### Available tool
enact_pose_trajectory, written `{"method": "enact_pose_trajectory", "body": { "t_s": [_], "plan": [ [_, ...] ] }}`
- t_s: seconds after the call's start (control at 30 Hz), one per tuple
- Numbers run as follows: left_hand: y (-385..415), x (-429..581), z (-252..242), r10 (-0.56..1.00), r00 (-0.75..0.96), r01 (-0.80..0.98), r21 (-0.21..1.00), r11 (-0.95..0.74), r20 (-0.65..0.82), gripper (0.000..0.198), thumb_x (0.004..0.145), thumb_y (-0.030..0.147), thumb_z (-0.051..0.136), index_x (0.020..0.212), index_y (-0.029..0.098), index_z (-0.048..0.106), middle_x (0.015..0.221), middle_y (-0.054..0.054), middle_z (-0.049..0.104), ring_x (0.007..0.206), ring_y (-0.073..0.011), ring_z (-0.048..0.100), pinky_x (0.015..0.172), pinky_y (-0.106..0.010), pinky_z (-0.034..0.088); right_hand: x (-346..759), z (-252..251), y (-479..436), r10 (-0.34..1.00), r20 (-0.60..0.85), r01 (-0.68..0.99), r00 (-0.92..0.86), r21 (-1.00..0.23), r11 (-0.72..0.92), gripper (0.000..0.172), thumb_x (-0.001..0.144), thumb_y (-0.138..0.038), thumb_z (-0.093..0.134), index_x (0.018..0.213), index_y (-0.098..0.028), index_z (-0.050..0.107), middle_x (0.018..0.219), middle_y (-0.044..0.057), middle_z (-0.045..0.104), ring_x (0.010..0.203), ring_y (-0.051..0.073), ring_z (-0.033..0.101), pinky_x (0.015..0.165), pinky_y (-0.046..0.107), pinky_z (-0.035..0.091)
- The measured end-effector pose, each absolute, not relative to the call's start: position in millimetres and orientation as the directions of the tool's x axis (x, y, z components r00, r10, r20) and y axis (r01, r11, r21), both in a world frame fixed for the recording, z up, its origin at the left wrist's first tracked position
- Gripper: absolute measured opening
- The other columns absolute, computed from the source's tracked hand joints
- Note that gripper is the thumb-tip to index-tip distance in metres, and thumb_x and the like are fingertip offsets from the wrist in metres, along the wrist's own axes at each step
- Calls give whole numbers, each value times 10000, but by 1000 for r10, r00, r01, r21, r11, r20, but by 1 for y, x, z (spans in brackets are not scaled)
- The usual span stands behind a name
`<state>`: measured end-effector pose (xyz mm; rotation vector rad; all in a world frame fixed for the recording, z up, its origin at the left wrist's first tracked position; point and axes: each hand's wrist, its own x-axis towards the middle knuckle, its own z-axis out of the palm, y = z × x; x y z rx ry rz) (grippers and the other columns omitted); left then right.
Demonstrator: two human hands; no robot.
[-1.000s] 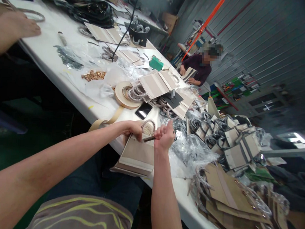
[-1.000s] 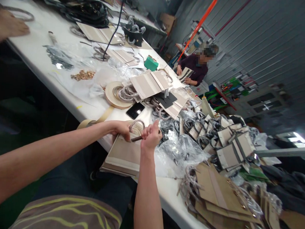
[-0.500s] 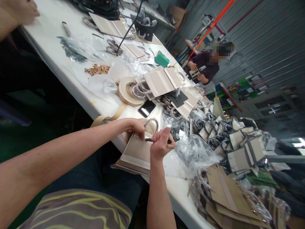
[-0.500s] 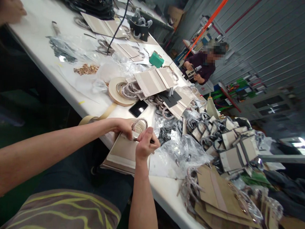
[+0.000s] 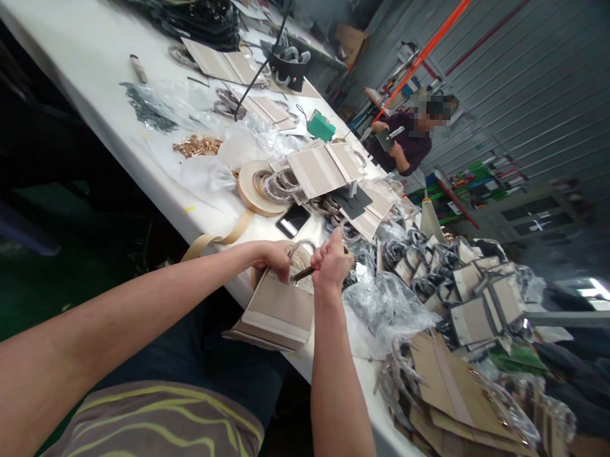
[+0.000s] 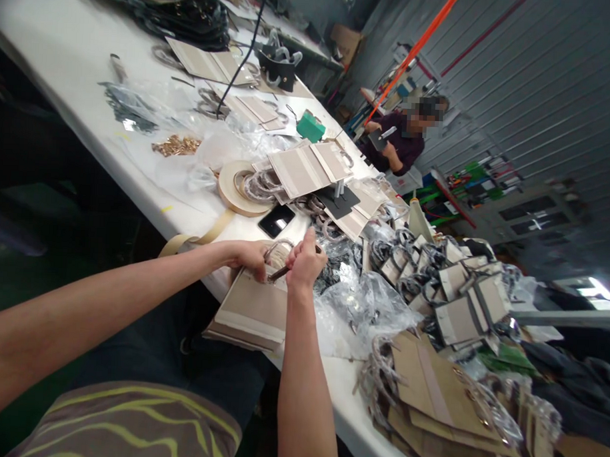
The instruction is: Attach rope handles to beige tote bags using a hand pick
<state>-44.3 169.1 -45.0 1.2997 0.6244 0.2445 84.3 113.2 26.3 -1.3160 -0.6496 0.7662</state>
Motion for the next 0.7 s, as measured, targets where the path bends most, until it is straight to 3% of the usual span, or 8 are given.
{"method": "enact_pose_trajectory", "body": {
  "t_s": [0.17,0.3,0.57,0.63,0.7],
  "plan": [
    [170,-45,-42,494,803,220,936,276,-334,491,457,16,844,892,184,692,809,-15,742,666,-229,709,522,-264,568,74,23,114,827,33,-29,562,-998,60,706,962,-695,788,591,-280,353,465,-106,315,349,70,295,319,244,213],
    [172,-45,-43,459,796,287,913,289,-395,509,472,62,849,940,185,691,806,-22,741,670,-258,721,527,-296,590,64,19,96,790,174,116,588,-985,130,687,1028,-674,732,590,-268,392,479,-86,353,365,78,323,355,259,255],
    [176,-42,-59,510,814,208,960,188,-277,606,471,84,877,1053,163,724,902,-45,752,787,-245,727,582,-247,543,41,-5,46,676,429,319,599,-902,290,668,1119,-656,636,626,-260,420,561,-44,421,484,122,451,495,297,375],
    [174,-43,-58,507,802,244,948,203,-315,552,475,101,881,1001,162,725,869,-41,747,769,-242,717,584,-255,542,42,-4,47,680,422,286,599,-907,310,681,1109,-671,645,621,-257,411,561,-48,404,481,117,432,487,290,360],
    [171,-45,-54,480,805,270,936,225,-348,473,478,117,876,926,156,728,831,-39,744,745,-237,702,588,-268,547,52,7,49,700,354,138,620,-928,347,716,1089,-688,667,606,-258,359,539,-72,330,443,96,345,442,269,295]
  ]
}}
